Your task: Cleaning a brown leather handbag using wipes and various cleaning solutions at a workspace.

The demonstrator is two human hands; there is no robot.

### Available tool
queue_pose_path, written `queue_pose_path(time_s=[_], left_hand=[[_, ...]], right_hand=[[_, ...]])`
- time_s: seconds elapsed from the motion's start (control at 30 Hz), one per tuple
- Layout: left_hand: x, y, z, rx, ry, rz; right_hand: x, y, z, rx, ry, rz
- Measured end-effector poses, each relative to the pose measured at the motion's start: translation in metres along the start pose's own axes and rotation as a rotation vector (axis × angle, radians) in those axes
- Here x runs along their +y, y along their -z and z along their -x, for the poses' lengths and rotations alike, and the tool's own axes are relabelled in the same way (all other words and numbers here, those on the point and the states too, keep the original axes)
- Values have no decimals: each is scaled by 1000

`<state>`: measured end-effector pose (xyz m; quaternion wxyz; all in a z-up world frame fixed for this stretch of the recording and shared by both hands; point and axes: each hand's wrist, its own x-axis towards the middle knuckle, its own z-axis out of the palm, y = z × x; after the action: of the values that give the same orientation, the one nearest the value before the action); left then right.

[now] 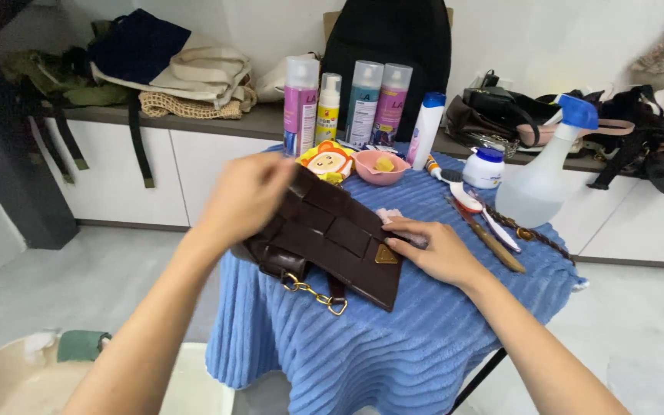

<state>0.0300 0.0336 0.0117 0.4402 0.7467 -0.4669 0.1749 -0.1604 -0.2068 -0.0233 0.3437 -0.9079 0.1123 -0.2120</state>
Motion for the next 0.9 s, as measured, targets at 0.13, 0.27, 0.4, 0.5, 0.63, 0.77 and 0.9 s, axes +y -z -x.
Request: queue_pose_path(time_s=[0.13,0.27,0.4,0.5,0.63,0.77,0.9], left_hand=[[-100,29,64,197,122,63],[-186,43,125,100,502,-169],[-161,36,162,-245,564,-14],[-126,10,172,-342,533,-70],[-50,-1,140,89,334,243],[11,3,81,316,-201,116],[37,-18,41,-169,-123,-280]], right_hand=[[9,-3,-3,20,42,18],[9,-5,-3,28,60,21],[11,-5,-4,30,39,28],[26,-3,-14,-37,9,210],[18,-2,-10,-17,24,201],[2,-4,-2,22,8,31],[2,-3,-2,4,-9,45]])
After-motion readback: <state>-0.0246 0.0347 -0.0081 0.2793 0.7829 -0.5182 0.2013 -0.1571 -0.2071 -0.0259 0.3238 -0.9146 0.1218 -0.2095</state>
